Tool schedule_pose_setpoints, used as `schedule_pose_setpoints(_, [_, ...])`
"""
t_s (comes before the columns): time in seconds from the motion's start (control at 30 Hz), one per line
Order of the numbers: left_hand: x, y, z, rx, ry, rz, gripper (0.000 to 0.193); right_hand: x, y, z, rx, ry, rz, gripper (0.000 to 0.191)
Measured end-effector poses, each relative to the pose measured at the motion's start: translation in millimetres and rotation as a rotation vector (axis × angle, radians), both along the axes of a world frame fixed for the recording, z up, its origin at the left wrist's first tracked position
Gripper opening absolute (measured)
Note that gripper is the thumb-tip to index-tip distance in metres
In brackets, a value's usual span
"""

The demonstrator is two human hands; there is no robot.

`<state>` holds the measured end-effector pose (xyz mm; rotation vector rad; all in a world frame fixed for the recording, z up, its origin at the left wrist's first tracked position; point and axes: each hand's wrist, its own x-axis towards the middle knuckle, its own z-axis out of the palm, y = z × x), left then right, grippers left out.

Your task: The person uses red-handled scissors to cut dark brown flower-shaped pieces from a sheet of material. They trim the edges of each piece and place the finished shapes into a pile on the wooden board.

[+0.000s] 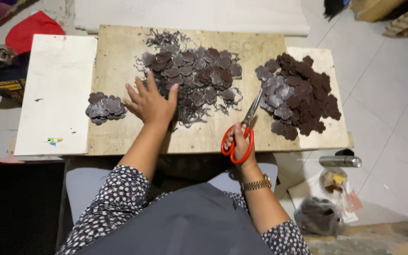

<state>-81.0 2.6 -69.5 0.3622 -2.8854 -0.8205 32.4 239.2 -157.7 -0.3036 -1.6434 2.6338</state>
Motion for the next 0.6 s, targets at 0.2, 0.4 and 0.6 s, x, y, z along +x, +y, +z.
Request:
schedule_pose_setpoints(0.2, [6.2, 25.0, -13.3, 0.073, 0.259, -0.081, 0.097, 0.2, -1.4, 2.0, 0.013, -0.022, -0.019, 0.039])
schedule_pose_setpoints(0.4, [-17.0, 68.3, 7.0, 0.027, 0.502, -0.424, 0.030, 0.7, 0.8, 1.4, -0.009, -0.037, -0.005, 0.038])
schedule_pose_setpoints(0.6, [-38.4, 96.1, 19.6, 0.017, 0.569, -0.470, 0.027, -0.8, 1.2, 2.2, 0.015, -0.040, -0.005, 0.041])
